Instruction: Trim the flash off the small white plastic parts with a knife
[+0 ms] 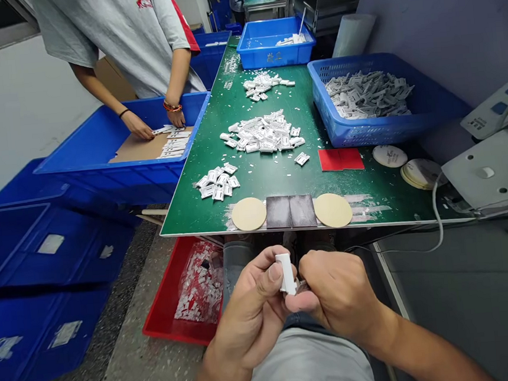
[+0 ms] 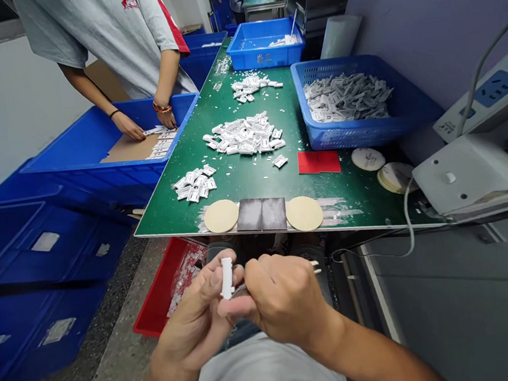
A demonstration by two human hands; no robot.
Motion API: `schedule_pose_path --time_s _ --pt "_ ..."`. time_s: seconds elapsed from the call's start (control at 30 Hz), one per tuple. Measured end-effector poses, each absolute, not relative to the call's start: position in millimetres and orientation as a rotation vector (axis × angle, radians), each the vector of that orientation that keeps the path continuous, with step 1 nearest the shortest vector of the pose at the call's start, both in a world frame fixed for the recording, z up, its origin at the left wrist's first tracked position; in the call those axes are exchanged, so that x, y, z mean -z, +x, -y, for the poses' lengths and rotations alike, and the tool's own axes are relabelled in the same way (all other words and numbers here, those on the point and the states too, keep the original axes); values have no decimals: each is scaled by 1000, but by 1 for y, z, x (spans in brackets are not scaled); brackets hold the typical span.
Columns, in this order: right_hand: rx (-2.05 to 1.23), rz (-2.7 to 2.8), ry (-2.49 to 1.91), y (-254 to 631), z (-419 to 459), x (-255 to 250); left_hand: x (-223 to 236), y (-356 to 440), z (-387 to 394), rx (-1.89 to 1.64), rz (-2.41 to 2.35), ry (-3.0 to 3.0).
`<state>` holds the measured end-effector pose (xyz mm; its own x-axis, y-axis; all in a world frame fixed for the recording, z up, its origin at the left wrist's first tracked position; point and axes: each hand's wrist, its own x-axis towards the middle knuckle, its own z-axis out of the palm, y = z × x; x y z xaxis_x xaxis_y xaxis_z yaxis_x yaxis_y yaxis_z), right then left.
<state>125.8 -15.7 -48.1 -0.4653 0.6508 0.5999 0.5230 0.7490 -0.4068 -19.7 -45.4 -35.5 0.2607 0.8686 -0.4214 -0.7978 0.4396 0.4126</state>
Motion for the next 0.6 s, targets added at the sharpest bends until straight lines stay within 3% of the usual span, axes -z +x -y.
schedule_pose_path --time_s 0.07,0.27,0.4,0.5,0.6 --pt "-480 2099 -824 127 18 47 36 -19 45 -1174 -732 177" --pt "-1897 1326 -815 124 20 45 37 -19 48 -1450 -1140 580" --pt "-2444 767 -556 117 20 50 36 -20 48 -1482 -1114 612" --pt "-2360 1009 -666 117 23 49 36 -23 45 -1467 -958 553" --pt "-1673 1628 -953 121 25 42 37 -29 43 -1452 -912 470"
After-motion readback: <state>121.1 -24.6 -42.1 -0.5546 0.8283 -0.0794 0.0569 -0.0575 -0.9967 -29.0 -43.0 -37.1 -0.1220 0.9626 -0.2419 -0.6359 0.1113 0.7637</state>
